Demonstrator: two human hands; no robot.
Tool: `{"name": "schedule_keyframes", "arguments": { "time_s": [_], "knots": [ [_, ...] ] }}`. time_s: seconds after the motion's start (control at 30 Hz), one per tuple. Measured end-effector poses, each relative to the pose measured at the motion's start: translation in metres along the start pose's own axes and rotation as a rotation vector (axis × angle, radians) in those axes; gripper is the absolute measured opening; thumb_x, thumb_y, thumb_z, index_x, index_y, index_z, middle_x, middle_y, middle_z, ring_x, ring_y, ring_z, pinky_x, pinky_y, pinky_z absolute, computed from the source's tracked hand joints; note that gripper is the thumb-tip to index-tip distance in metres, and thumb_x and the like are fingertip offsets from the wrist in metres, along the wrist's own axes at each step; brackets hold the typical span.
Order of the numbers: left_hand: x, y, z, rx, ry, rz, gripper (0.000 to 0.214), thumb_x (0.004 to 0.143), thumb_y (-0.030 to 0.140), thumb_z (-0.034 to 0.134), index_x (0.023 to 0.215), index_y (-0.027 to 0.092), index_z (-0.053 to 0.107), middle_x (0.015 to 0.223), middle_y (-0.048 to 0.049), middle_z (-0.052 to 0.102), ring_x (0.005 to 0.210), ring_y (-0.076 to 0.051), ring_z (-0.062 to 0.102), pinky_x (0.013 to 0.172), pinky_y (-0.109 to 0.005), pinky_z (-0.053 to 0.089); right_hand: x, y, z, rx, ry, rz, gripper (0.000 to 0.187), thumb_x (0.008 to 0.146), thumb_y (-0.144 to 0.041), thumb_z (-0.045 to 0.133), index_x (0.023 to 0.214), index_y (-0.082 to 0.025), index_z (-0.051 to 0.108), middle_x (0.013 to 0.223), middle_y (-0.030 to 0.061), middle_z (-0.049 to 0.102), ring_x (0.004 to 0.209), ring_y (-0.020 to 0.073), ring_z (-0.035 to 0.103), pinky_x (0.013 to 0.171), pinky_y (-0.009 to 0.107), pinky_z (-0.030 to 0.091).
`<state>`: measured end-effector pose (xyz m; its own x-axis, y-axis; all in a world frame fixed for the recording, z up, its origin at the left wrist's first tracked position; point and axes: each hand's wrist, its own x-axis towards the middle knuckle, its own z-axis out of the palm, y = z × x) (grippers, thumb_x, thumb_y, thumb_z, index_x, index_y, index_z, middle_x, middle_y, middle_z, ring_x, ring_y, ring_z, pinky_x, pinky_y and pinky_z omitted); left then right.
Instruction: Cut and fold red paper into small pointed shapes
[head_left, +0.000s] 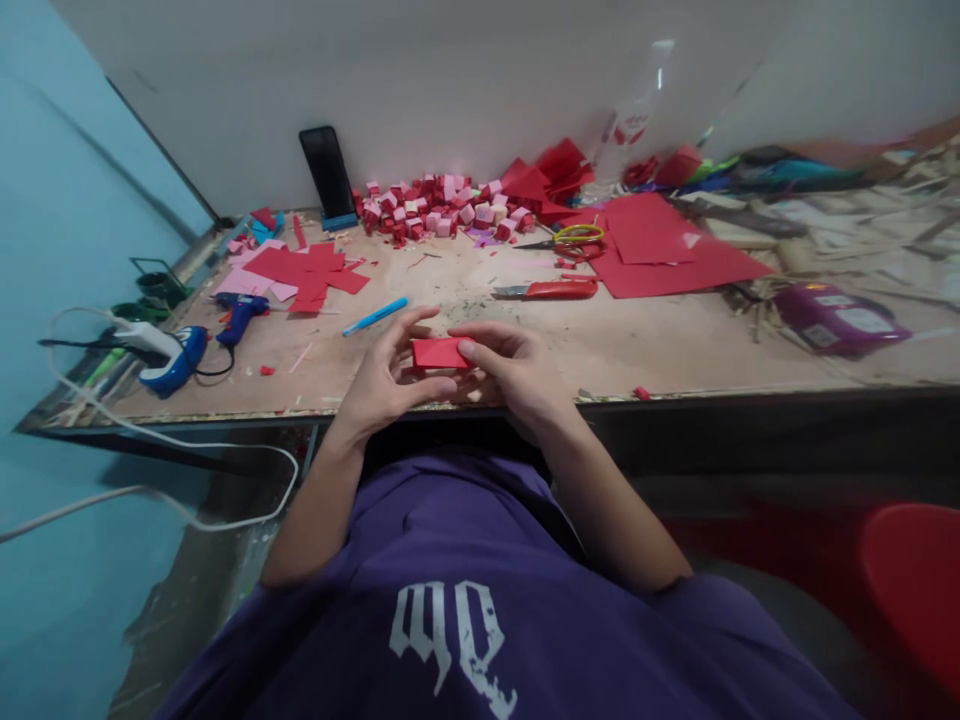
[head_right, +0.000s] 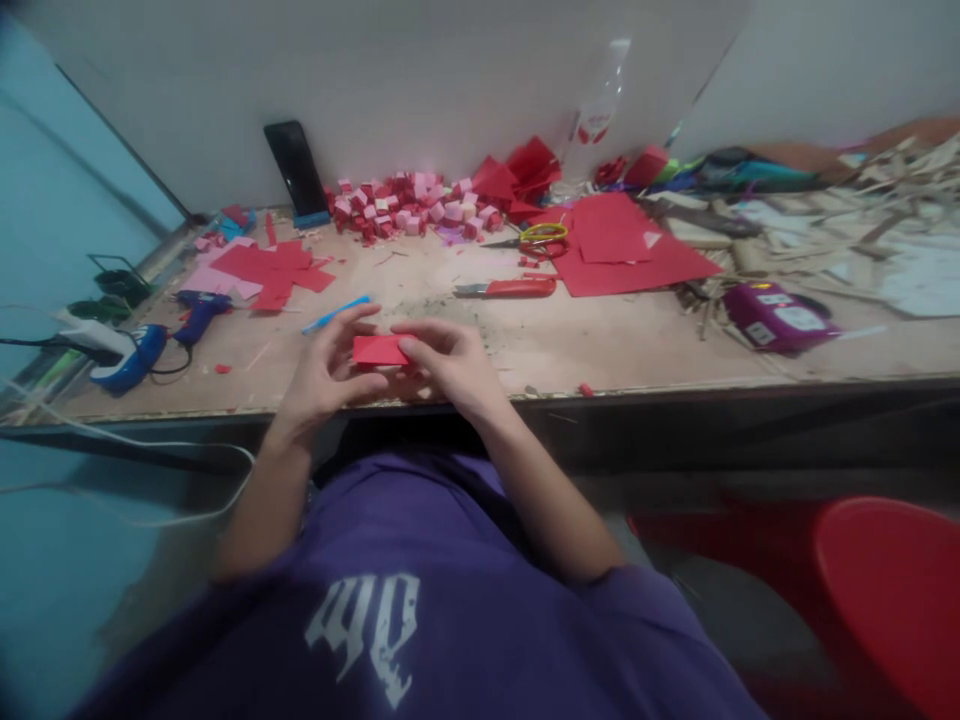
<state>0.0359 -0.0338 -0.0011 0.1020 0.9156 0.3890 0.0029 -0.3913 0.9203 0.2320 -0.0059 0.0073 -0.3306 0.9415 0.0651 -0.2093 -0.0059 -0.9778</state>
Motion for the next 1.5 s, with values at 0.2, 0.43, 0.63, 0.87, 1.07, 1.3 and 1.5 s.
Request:
{"name": "schedule_keyframes", "arguments": {
  "time_s": [0.2, 0.43, 0.63, 0.87, 1.07, 1.3, 1.5],
  "knots": [
    [0.0014, -0.0015, 0.0027, 0.003, 0.096, -0.143, 0.039, 0.09, 0.058, 0.077, 0.098, 0.02, 0.071, 0.073, -0.0007, 0.068, 0.057, -0.013, 0.063, 0.053, -0.023, 0.054, 0.0016, 0.0004, -0.0007, -0.026, 0.009, -0.06, 0.033, 0.081, -0.041, 0.087, 0.107, -0.021, 0.08, 0.095, 0.0043, 0.081, 0.072, 0.0142, 0.072, 0.064, 0.025, 0.057],
    [0.0009, -0.0011, 0.0046, 0.031, 0.134, -0.137, 0.039, 0.091, 0.057, 0.076, 0.087, 0.018, 0.071, 0.06, 0.0013, 0.065, 0.046, -0.01, 0.058, 0.044, -0.019, 0.044, 0.0005, 0.0001, 0.0032, -0.051, 0.035, -0.043, 0.033, 0.077, -0.046, 0.088, 0.093, -0.019, 0.077, 0.075, 0.0023, 0.076, 0.062, 0.0154, 0.069, 0.051, 0.023, 0.052],
    [0.001, -0.0008, 0.0072, 0.042, 0.17, -0.131, 0.043, 0.091, 0.061, 0.074, 0.083, 0.02, 0.068, 0.055, 0.0041, 0.058, 0.039, -0.008, 0.049, 0.039, -0.019, 0.037, 0.0003, 0.0008, 0.0039, -0.064, 0.082, -0.051, 0.031, 0.078, -0.045, 0.088, 0.092, -0.019, 0.079, 0.075, 0.003, 0.077, 0.059, 0.0144, 0.068, 0.05, 0.023, 0.053],
    [-0.0004, -0.0005, 0.0054, 0.056, 0.17, -0.124, 0.042, 0.091, 0.06, 0.075, 0.082, 0.02, 0.066, 0.055, 0.005, 0.055, 0.04, -0.007, 0.045, 0.04, -0.02, 0.035, 0.0006, 0.0023, 0.001, -0.141, 0.086, -0.053, 0.032, 0.078, -0.049, 0.087, 0.082, -0.018, 0.082, 0.072, 0.0045, 0.077, 0.059, 0.0153, 0.068, 0.049, 0.023, 0.05],
    [-0.0018, -0.0011, 0.0045, 0.069, 0.184, -0.122, 0.039, 0.093, 0.057, 0.074, 0.081, 0.021, 0.065, 0.056, 0.0047, 0.054, 0.04, -0.008, 0.044, 0.04, -0.021, 0.033, -0.0013, -0.0015, 0.004, -0.155, 0.07, -0.053, 0.033, 0.078, -0.051, 0.086, 0.08, -0.018, 0.081, 0.07, 0.0044, 0.075, 0.057, 0.0154, 0.065, 0.051, 0.025, 0.05],
    [-0.0038, 0.0009, 0.0065, 0.227, 0.002, -0.105, 0.032, 0.097, 0.048, 0.07, 0.083, 0.019, 0.071, 0.067, 0.0008, 0.064, 0.057, -0.012, 0.058, 0.053, -0.023, 0.045, -0.0052, -0.0023, 0.0049, -0.283, 0.007, -0.083, 0.029, 0.082, -0.049, 0.083, 0.082, -0.02, 0.083, 0.076, 0.0044, 0.075, 0.067, 0.0168, 0.064, 0.053, 0.025, 0.044],
    [-0.0032, 0.0027, 0.0061, 0.235, 0.016, -0.08, 0.031, 0.098, 0.045, 0.067, 0.084, 0.018, 0.073, 0.069, 0.0005, 0.066, 0.059, -0.013, 0.059, 0.055, -0.023, 0.045, -0.0034, -0.0018, 0.0041, -0.32, 0.014, -0.084, 0.031, 0.083, -0.05, 0.082, 0.082, -0.019, 0.083, 0.068, 0.0026, 0.069, 0.06, 0.0143, 0.056, 0.051, 0.026, 0.04]
  ]
}}
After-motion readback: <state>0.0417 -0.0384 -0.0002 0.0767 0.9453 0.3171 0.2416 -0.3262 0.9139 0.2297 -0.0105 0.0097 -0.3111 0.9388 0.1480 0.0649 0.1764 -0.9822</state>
